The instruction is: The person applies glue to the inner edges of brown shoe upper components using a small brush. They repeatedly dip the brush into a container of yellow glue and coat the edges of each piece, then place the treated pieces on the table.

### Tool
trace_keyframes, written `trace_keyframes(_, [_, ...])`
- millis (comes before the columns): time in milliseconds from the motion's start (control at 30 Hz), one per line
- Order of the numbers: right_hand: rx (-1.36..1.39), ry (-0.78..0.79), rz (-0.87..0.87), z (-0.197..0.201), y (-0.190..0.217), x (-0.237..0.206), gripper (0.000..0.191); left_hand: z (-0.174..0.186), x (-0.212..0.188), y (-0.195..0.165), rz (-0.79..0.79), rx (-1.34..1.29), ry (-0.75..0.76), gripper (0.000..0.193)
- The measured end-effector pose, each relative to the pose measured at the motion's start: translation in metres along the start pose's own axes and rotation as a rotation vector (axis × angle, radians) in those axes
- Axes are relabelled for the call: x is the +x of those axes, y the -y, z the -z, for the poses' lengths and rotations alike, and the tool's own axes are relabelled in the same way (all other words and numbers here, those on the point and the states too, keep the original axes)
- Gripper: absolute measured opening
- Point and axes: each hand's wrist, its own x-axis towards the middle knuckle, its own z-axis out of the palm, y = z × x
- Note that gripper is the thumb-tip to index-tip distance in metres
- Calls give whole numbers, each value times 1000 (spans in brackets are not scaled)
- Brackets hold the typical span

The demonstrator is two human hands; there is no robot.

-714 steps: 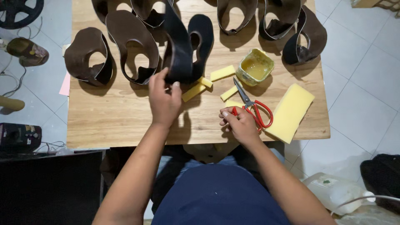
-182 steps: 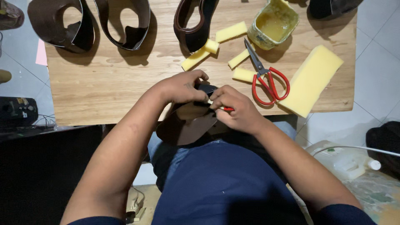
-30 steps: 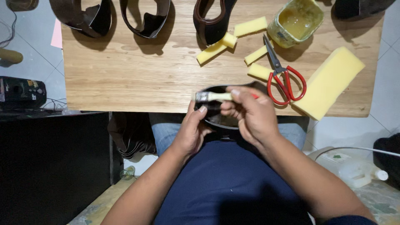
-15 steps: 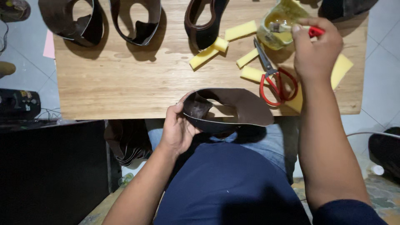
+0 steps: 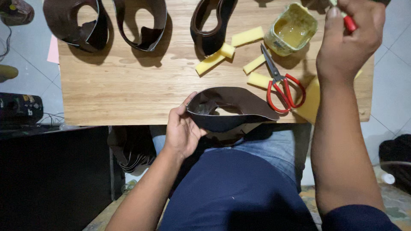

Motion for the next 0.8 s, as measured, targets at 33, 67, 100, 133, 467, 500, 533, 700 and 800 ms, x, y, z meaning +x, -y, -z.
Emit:
trace_keyframes(33, [226,41,-320,1,14,2,12,0,1,-2,-13,-12,19,65])
trace_keyframes(67, [453,92,-638,0,28,3,6,-1,2,-4,-25,-26,37,65])
trace_keyframes(100, [681,152,-953,2,40,4,10,0,3,-5,-36,-41,56,64])
trace_keyframes(133, [752,186,-998,4,55,0,6,0,5,-5,-45,-32,67,64])
trace_keyframes(467, [860,643,-1207,-40,161,-64,23,4,4,10,-147,37,95,64])
trace_keyframes(500, [856,637,-1194,-41,163,-67,25,4,3,11,-162,50,91,64])
trace_keyframes(533, [748,687,-1117,-40,165,-70,26,4,2,12,-170,74,76,64])
trace_keyframes(700, [333,951,-714,-37,164,-81,32,7,4,21,-212,282,-75,58])
trace_keyframes(800, [433,943,-520,-38,164,-84,30,10,10,25,-173,390,-224,54])
